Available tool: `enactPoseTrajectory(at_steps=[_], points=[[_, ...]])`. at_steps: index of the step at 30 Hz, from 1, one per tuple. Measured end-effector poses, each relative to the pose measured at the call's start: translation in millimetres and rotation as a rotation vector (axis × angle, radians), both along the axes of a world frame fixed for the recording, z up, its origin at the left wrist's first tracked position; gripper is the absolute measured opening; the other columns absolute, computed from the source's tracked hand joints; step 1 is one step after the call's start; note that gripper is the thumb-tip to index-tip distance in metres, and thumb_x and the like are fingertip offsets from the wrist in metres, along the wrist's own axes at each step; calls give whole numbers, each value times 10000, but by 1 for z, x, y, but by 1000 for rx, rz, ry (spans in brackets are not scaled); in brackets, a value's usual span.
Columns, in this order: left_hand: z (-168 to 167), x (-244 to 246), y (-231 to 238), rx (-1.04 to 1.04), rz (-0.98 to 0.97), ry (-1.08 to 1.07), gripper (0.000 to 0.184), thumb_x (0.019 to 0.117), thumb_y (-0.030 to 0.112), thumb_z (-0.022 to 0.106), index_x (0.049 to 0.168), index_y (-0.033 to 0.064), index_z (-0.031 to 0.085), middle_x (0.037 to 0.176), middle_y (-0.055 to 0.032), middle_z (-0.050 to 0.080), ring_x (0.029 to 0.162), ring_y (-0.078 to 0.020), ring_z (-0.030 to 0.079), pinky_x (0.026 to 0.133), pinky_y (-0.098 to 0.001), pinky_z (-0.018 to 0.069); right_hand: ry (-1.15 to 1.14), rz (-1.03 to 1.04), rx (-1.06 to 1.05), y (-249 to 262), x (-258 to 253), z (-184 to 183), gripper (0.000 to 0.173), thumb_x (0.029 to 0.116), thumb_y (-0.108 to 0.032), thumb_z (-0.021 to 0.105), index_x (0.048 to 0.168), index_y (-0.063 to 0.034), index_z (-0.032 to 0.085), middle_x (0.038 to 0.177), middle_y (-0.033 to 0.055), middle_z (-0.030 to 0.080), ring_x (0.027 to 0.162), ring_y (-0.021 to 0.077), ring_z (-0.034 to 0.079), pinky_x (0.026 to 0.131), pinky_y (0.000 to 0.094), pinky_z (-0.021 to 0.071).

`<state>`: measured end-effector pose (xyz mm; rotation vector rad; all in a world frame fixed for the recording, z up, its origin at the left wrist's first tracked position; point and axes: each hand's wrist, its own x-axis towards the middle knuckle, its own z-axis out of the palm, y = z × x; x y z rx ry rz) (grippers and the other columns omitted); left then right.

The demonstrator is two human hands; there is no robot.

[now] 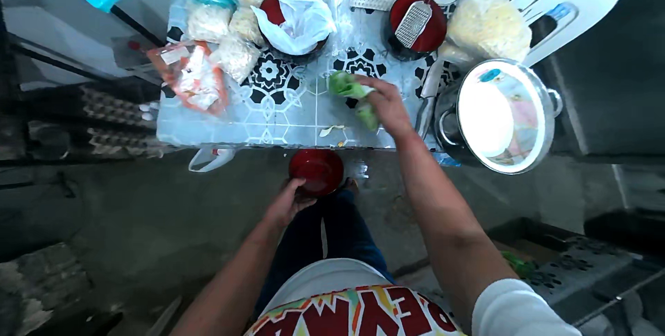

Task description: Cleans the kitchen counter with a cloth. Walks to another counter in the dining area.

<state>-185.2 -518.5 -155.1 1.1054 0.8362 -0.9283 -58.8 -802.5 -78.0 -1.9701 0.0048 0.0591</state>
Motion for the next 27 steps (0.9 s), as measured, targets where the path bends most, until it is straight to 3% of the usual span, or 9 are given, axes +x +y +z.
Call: enactPoseTrajectory(at_steps=[3, 5, 7, 12, 17, 20, 22, 25, 27], points=[[2, 2, -2, -5, 25, 33, 435, 1055, 217, 494, 1454, 67, 408, 1229, -207, 634, 997, -318, 703, 811, -445, 618, 12, -271, -359, -29, -37, -13, 396, 993, -31, 449, 1320, -24, 674, 1475, 151, 578, 1344, 314, 556, 1126, 520, 428], [3, 2, -4, -9, 43, 37, 428, 1059, 210, 486, 1451, 60, 403, 1227, -212, 626, 979, -317, 702, 799, -442, 617, 114, -374, -638, -16, -65, -29, 407, 1008, -69, 484, 1394, -22, 604, 1588, 173, 442, 1365, 442, 490, 1097, 632, 399], [0, 0, -5, -11, 72, 22, 407, 1066, 214, 473, 1426, 31, 424, 1197, -220, 637, 937, -311, 709, 784, -439, 620, 164, -437, -766, 17, -78, -42, 476, 991, -101, 531, 1464, -45, 542, 1619, 211, 371, 1353, 508, 459, 1052, 682, 393], [-5, 0, -3, -18, 163, 17, 411, 1056, 194, 486, 1427, 31, 416, 1195, -219, 633, 939, -314, 710, 783, -442, 623, 20, -386, -765, 96, -69, -56, 487, 969, -85, 555, 1456, -102, 549, 1601, 202, 401, 1260, 493, 528, 944, 651, 458], [-11, 5, 4, -7, 145, 53, 432, 1055, 196, 486, 1453, 58, 391, 1198, -213, 626, 961, -318, 700, 797, -450, 614, -158, -173, -620, 125, -67, -56, 437, 878, 11, 620, 1287, -123, 700, 1535, 101, 526, 1117, 413, 610, 843, 581, 491], [-10, 10, 10, -20, 105, 52, 428, 1066, 205, 470, 1458, 57, 382, 1202, -210, 624, 962, -312, 702, 800, -440, 615, -138, -28, -373, 102, -56, -40, 395, 914, 54, 519, 1239, -50, 717, 1422, 163, 614, 1178, 398, 611, 991, 555, 470], [-8, 10, 12, -44, 82, 33, 394, 1074, 207, 453, 1433, 46, 418, 1188, -205, 642, 970, -305, 706, 813, -436, 616, -156, -15, -313, 81, -33, -31, 392, 937, 54, 465, 1241, -1, 706, 1408, 211, 613, 1243, 406, 596, 1074, 536, 449], [-10, 10, 15, -81, 64, -9, 370, 1067, 195, 459, 1404, 42, 456, 1173, -200, 661, 976, -307, 711, 826, -446, 616, -218, 78, -529, 64, 0, -46, 403, 927, 8, 519, 1270, -58, 719, 1477, 131, 584, 1225, 406, 591, 1021, 590, 443], [-11, 9, 16, -86, 65, -11, 371, 1065, 194, 467, 1409, 57, 448, 1152, -194, 664, 957, -306, 712, 814, -445, 615, -238, 153, -634, 76, -9, -56, 410, 895, -9, 573, 1254, -115, 741, 1481, 82, 589, 1228, 421, 579, 982, 628, 438]])
